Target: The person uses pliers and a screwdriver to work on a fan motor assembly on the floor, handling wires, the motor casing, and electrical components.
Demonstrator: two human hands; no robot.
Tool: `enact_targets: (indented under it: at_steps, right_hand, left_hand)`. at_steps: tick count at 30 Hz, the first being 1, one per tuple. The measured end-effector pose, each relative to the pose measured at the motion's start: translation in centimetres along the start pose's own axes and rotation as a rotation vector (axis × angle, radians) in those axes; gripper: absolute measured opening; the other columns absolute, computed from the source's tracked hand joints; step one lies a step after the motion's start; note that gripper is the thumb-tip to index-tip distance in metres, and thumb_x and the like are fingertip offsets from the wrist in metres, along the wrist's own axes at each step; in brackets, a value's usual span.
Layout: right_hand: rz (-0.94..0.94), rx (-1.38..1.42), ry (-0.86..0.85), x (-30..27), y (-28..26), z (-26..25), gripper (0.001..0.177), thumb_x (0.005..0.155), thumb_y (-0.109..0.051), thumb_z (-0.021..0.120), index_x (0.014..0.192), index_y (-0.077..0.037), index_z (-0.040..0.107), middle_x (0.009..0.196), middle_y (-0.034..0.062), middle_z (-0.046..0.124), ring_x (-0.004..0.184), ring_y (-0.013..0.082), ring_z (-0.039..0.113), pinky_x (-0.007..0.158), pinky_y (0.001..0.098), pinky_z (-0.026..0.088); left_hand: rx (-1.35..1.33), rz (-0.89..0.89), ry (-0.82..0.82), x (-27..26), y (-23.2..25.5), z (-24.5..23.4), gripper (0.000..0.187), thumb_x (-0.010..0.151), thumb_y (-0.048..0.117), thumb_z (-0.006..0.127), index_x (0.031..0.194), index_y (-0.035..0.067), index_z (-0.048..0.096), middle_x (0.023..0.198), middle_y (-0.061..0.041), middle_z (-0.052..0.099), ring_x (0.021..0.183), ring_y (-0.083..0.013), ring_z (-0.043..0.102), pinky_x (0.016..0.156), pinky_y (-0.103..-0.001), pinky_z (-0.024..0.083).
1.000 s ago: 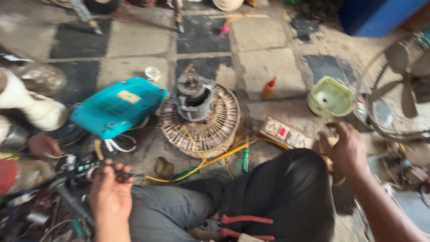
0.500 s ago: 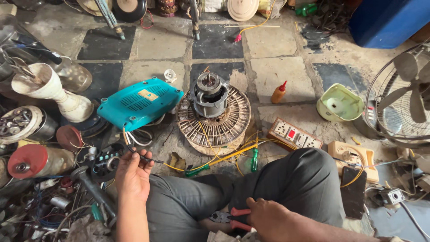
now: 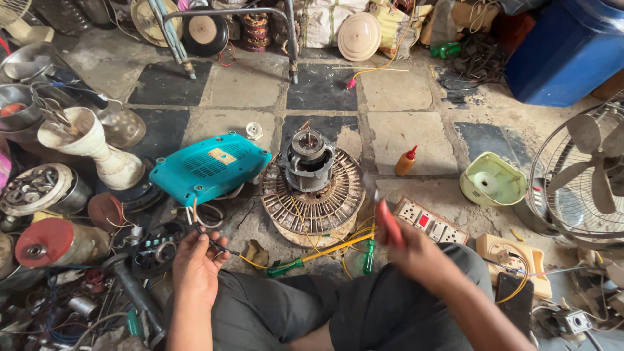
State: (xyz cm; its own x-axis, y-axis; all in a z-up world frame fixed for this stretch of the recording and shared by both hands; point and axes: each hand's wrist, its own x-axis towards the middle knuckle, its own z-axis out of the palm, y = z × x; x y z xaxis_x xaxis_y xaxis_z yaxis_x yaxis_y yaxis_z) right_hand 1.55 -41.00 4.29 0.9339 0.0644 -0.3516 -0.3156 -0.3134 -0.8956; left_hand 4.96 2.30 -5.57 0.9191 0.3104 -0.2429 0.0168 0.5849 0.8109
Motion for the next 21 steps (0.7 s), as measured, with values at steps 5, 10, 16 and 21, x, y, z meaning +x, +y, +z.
enact_targets:
  at_steps: [5, 10, 16, 21]
  right_hand:
    - [0.032, 0.378, -0.08, 6.3, -3.7, 0.0, 0.034, 0.081, 0.0, 0.061, 0.114, -0.005, 0.06, 0.093, 0.005, 0.056, 0.078, 0.0159, 0.053, 0.062, 0.0347, 0.044]
    - [0.045, 0.372, -0.14, 8.0, -5.0, 1.1, 0.032, 0.082, -0.002, 0.062, 0.114, -0.005, 0.058, 0.096, 0.0054, 0.061, 0.085, 0.0145, 0.062, 0.073, 0.0298, 0.054]
    - [0.09, 0.273, -0.137, 7.1, -6.8, 1.6, 0.039, 0.084, -0.003, 0.063, 0.121, -0.01, 0.058, 0.095, 0.0013, 0.056, 0.076, 0.0108, 0.056, 0.06, 0.0263, 0.049]
    - [0.005, 0.373, -0.199, 7.7, -6.1, 1.4, 0.044, 0.08, 0.0, 0.059, 0.124, -0.007, 0.057, 0.094, 0.005, 0.058, 0.067, 0.0134, 0.053, 0.049, 0.0288, 0.042]
  left_hand:
    - [0.055, 0.03, 0.013, -0.7, 0.2, 0.7, 0.015, 0.101, 0.011, 0.058, 0.116, 0.012, 0.058, 0.101, -0.007, 0.068, 0.086, -0.0213, 0.069, 0.068, -0.035, 0.056]
    - [0.121, 0.02, 0.041, -0.7, 0.0, 1.2, 0.018, 0.102, 0.011, 0.056, 0.12, 0.01, 0.058, 0.098, -0.007, 0.067, 0.083, -0.0201, 0.069, 0.063, -0.033, 0.055]
    - [0.165, 0.048, 0.012, -0.5, -0.4, 1.2, 0.019, 0.102, 0.011, 0.057, 0.121, 0.008, 0.056, 0.096, -0.009, 0.067, 0.079, -0.0201, 0.071, 0.059, -0.031, 0.056]
    - [0.282, 0.083, 0.089, -0.5, -0.2, 1.7, 0.019, 0.101, 0.012, 0.056, 0.119, 0.008, 0.056, 0.092, -0.009, 0.068, 0.078, -0.0218, 0.07, 0.058, -0.033, 0.054]
